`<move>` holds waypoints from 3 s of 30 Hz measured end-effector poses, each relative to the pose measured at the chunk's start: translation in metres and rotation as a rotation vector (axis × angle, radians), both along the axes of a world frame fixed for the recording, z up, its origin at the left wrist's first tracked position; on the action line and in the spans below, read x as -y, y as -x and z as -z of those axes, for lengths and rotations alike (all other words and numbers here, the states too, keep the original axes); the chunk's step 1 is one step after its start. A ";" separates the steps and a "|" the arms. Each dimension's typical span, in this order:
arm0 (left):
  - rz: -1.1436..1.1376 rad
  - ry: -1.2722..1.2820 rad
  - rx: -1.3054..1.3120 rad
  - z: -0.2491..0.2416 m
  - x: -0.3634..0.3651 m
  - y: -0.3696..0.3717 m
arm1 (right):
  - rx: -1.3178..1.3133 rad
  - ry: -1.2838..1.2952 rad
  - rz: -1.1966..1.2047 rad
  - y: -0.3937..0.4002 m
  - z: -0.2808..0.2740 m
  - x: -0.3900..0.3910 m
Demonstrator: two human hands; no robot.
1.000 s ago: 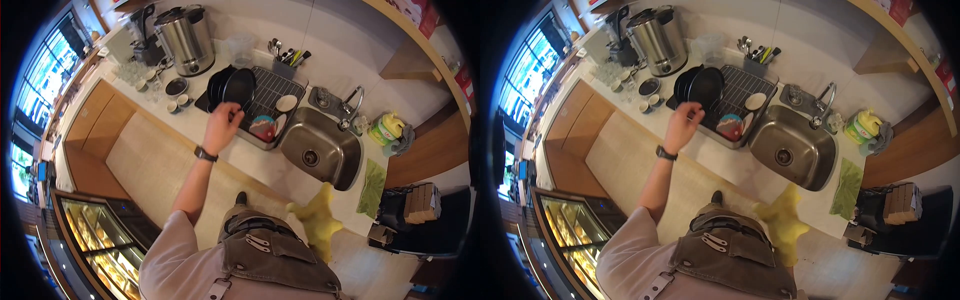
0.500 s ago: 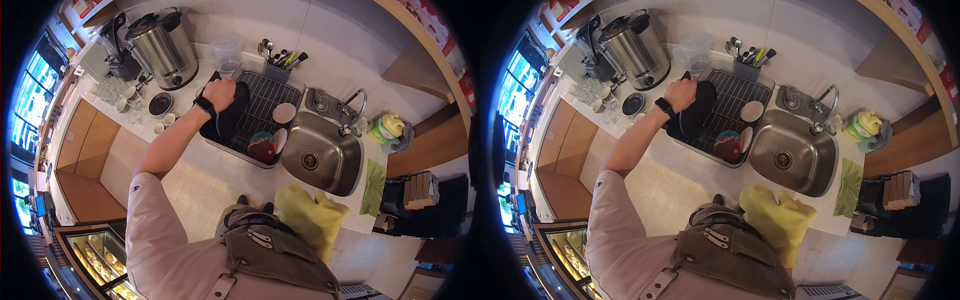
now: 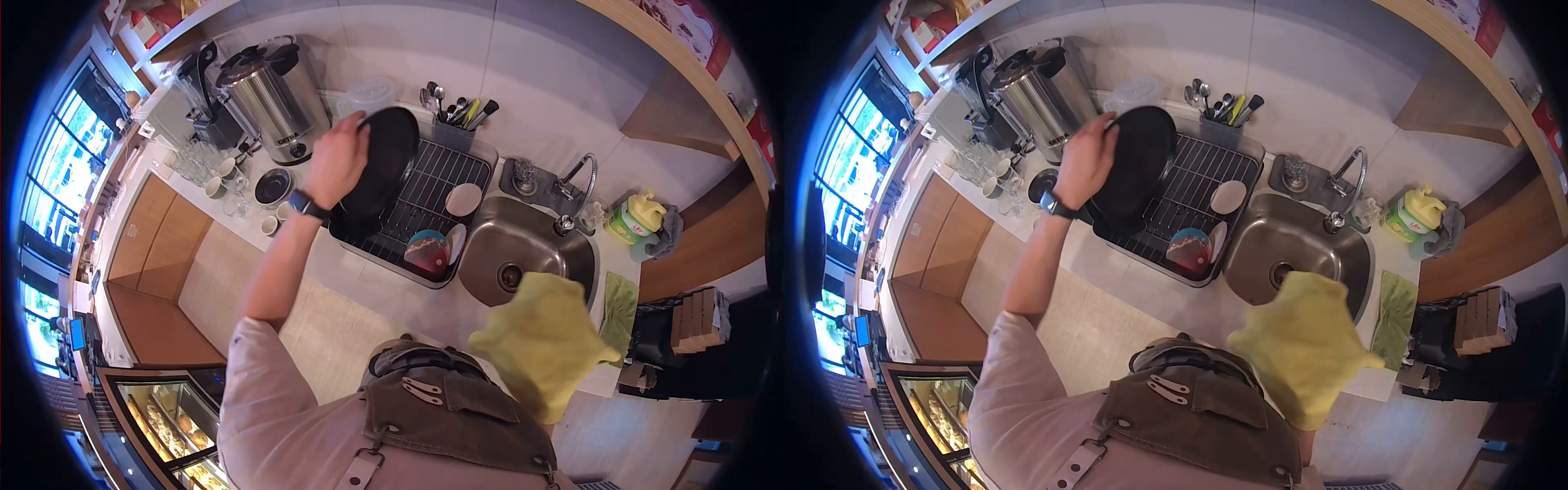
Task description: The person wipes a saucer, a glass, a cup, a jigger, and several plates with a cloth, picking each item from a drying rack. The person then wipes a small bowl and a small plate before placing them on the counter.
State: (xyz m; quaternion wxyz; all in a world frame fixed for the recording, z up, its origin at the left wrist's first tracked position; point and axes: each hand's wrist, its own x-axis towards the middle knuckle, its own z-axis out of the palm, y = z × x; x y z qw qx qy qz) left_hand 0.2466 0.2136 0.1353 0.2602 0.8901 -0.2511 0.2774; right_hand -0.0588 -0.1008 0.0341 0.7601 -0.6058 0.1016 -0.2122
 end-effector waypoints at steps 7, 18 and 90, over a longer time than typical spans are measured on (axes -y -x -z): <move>0.005 0.381 0.082 0.023 0.049 0.036 | 0.137 0.289 0.236 -0.059 -0.038 0.051; -0.029 0.689 0.033 0.082 0.088 0.061 | 0.094 0.888 0.219 -0.063 -0.031 0.013; 0.029 1.965 -0.199 0.026 -0.316 0.281 | 0.020 -0.723 -1.376 -0.095 -0.009 -0.494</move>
